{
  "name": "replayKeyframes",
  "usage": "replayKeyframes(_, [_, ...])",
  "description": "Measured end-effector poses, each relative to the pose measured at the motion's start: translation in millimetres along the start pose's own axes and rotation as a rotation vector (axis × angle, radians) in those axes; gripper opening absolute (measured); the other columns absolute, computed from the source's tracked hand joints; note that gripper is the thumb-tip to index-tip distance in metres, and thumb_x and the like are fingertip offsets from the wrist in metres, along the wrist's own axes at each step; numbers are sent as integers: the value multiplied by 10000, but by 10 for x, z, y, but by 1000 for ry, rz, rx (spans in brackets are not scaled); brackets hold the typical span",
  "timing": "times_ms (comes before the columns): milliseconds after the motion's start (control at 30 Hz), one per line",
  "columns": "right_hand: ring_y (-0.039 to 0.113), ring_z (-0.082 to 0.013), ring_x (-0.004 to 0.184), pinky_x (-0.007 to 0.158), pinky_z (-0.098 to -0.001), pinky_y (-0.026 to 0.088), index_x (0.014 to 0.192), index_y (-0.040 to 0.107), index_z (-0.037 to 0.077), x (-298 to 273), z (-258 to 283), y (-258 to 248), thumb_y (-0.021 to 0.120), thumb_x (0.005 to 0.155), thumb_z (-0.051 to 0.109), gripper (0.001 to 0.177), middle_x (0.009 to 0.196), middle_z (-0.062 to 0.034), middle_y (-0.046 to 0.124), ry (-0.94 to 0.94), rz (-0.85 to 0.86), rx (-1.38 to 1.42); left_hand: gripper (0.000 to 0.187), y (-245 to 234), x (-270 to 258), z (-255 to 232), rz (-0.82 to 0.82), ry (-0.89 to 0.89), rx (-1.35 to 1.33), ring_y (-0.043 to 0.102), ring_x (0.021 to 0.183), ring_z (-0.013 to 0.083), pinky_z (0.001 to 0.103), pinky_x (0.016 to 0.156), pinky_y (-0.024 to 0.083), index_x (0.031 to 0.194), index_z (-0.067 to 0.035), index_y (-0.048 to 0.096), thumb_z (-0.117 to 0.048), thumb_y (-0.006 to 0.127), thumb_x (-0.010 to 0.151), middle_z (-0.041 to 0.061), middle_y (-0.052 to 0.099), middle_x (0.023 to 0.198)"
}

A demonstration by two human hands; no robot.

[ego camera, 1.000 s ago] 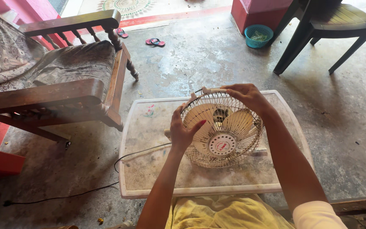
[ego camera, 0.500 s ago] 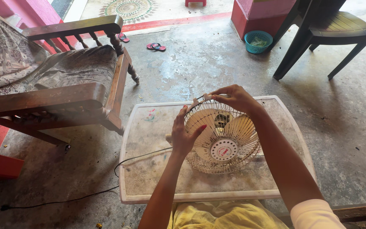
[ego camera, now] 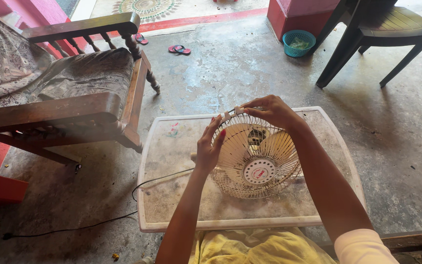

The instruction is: The person reassembles a table fan by attaching the front wire guard and securing the outer plastic ring. They align the guard over the blades and then repeatedly attempt to snap the outer ring into place, adjusting its position multiple times.

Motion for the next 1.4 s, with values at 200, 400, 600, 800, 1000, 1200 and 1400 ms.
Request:
replayKeyframes(200, [765,-242,1020,897,-428,589,1167,789,169,48,46,-9,714,891,443,396,1139,-82,793,15,42,18,667,7,90,56,51,-52,0,391,1522,306,479,1211,352,1539,-139,488,-563,474,1025,136,512,1578])
replayKeyframes(400, [761,-237,1028,899,-429,586,1168,787,180,34,51,20,701,908,440,378,1137,-75,791,1,8,9,831,104,193,4,69,73,206,411,1458,355,507,1159,368,1573,-67,381,-616,529,968,198,469,1557])
replayKeyframes(600, [745,-247,1078,939,-432,573,1187,781,181,92,-45,46,666,934,430,373,1188,-75,772,0,14,-45,737,102,453,3,110,-131,8,614,1347,303,470,1112,494,1573,-177,457,-634,486,995,159,654,1412])
replayKeyframes(800, [648,-271,1240,1039,-436,502,1202,763,159,165,-190,65,601,990,389,352,1457,-81,626,-55,22,-51,900,192,560,-171,180,-55,221,651,1293,295,485,1034,543,1530,-294,474,-754,669,781,112,676,1398])
replayKeyframes(1000, [597,-297,1316,1112,-432,448,1424,596,127,197,-225,85,470,1022,398,500,1456,-129,607,14,-29,14,1282,129,526,-336,244,72,336,608,1242,355,499,944,562,1583,-321,272,-834,778,523,136,525,1433])
replayKeyframes(1200, [460,-331,1414,1147,-463,383,1514,465,90,165,-50,62,402,1014,492,644,1498,-176,535,96,-75,122,1047,137,559,-293,285,8,435,657,1213,304,467,932,599,1462,-338,453,-814,776,587,80,574,1391])
replayKeyframes(1400, [514,-294,1428,1232,-475,338,1526,475,78,-74,-16,-81,430,1055,498,633,1488,-185,587,-80,-255,504,984,140,570,-192,249,110,339,617,1278,326,518,1016,538,1434,-273,492,-745,833,641,88,601,1398])
Point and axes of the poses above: each hand's wrist, its own x-axis towards the middle knuckle, its own y-axis out of the palm, z = x × y, the point moved 1 cm from there along x, towards the middle knuckle
